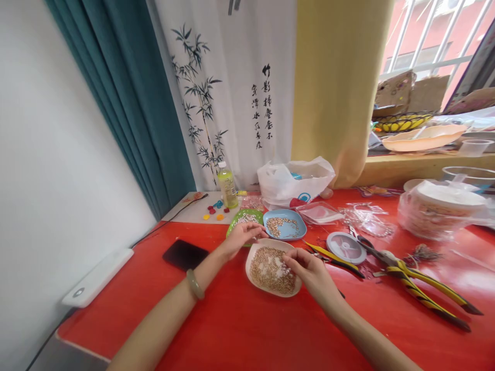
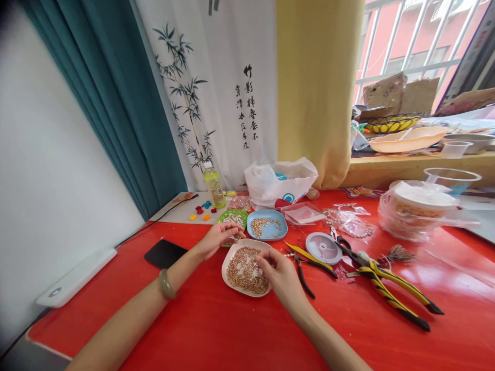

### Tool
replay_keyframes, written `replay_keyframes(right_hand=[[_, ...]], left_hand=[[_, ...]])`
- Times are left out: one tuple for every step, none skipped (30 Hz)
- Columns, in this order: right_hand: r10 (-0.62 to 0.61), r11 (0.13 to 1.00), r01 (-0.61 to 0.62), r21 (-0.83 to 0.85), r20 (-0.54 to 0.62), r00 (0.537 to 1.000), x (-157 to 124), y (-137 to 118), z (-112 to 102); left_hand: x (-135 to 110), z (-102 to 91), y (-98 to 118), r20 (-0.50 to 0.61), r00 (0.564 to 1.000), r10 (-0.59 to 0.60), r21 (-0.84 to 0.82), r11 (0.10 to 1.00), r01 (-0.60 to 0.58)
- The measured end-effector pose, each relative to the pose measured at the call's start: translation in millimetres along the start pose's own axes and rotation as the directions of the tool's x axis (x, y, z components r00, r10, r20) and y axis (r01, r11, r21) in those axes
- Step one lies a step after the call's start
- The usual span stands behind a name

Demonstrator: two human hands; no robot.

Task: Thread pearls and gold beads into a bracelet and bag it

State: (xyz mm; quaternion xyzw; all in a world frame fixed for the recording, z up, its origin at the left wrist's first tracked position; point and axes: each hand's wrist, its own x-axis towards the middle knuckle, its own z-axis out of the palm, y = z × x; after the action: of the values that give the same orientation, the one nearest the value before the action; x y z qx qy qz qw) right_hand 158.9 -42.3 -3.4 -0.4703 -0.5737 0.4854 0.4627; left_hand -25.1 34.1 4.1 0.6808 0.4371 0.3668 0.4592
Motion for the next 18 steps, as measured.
replay_keyframes(right_hand=[[-0.002, 1.000, 0.002, -0.002, -0.007, 1.000, 0, 0, 0], [-0.004, 1.000, 0.004, -0.004, -0.012, 1.000, 0, 0, -1], [-0.005, 1.000, 0.005, -0.004, -0.017, 1.000, 1, 0, -1], [-0.005, 1.000, 0.005, -0.004, -0.022, 1.000, 1, 0, -1], [-0.005, 1.000, 0.005, -0.002, -0.027, 1.000, 1, 0, -1], [-0.004, 1.000, 0.004, 0.000, -0.031, 1.000, 1, 1, -1], [-0.003, 1.000, 0.003, 0.004, -0.034, 0.999, 2, 1, -1], [-0.001, 1.000, 0.002, 0.009, -0.036, 0.999, 2, 1, -1], [0.002, 1.000, -0.001, 0.014, -0.037, 0.999, 3, 1, -2], [0.005, 1.000, -0.005, 0.018, -0.038, 0.999, 3, 1, -2], [0.009, 1.000, -0.008, 0.023, -0.038, 0.999, 3, 1, -2], [0.013, 1.000, -0.012, 0.026, -0.038, 0.999, 4, 1, -3], [0.016, 0.999, -0.015, 0.028, -0.039, 0.999, 4, 1, -3], [0.018, 0.999, -0.017, 0.029, -0.038, 0.999, 4, 1, -3], [0.019, 0.999, -0.018, 0.029, -0.036, 0.999, 4, 1, -3], [0.020, 0.999, -0.019, 0.028, -0.034, 0.999, 4, 1, -3], [0.021, 0.999, -0.020, 0.026, -0.031, 0.999, 4, 1, -3], [0.021, 0.999, -0.021, 0.025, -0.029, 0.999, 4, 1, -3]], left_hand=[[5, -8.8, -4, -0.040, 0.999, 0.006, 0.052, 0.999, -0.004], [11, -17.2, -9, -0.085, 0.996, 0.014, 0.114, 0.994, -0.004], [16, -24.7, -15, -0.126, 0.992, 0.024, 0.178, 0.984, -0.001], [21, -30.9, -20, -0.156, 0.987, 0.034, 0.243, 0.970, 0.005], [25, -35.5, -25, -0.173, 0.984, 0.038, 0.303, 0.953, 0.016], [29, -38.6, -29, -0.179, 0.983, 0.042, 0.355, 0.934, 0.025], [32, -40.3, -32, -0.176, 0.983, 0.046, 0.402, 0.915, 0.029], [35, -40.9, -34, -0.169, 0.984, 0.049, 0.444, 0.896, 0.031], [38, -40.9, -35, -0.158, 0.986, 0.053, 0.482, 0.876, 0.030], [41, -40.5, -35, -0.147, 0.988, 0.056, 0.517, 0.855, 0.029], [44, -40.1, -35, -0.138, 0.989, 0.056, 0.551, 0.834, 0.029], [48, -39.7, -35, -0.128, 0.990, 0.054, 0.583, 0.812, 0.031], [52, -39.5, -34, -0.119, 0.992, 0.048, 0.614, 0.788, 0.036], [56, -39.4, -34, -0.108, 0.993, 0.037, 0.644, 0.764, 0.042], [60, -39.2, -35, -0.095, 0.995, 0.022, 0.671, 0.740, 0.047], [64, -38.9, -35, -0.082, 0.997, 0.007, 0.695, 0.717, 0.052], [67, -38.3, -36, -0.069, 0.998, -0.009, 0.717, 0.695, 0.056], [71, -37.4, -37, -0.059, 0.998, -0.023, 0.735, 0.676, 0.060]])
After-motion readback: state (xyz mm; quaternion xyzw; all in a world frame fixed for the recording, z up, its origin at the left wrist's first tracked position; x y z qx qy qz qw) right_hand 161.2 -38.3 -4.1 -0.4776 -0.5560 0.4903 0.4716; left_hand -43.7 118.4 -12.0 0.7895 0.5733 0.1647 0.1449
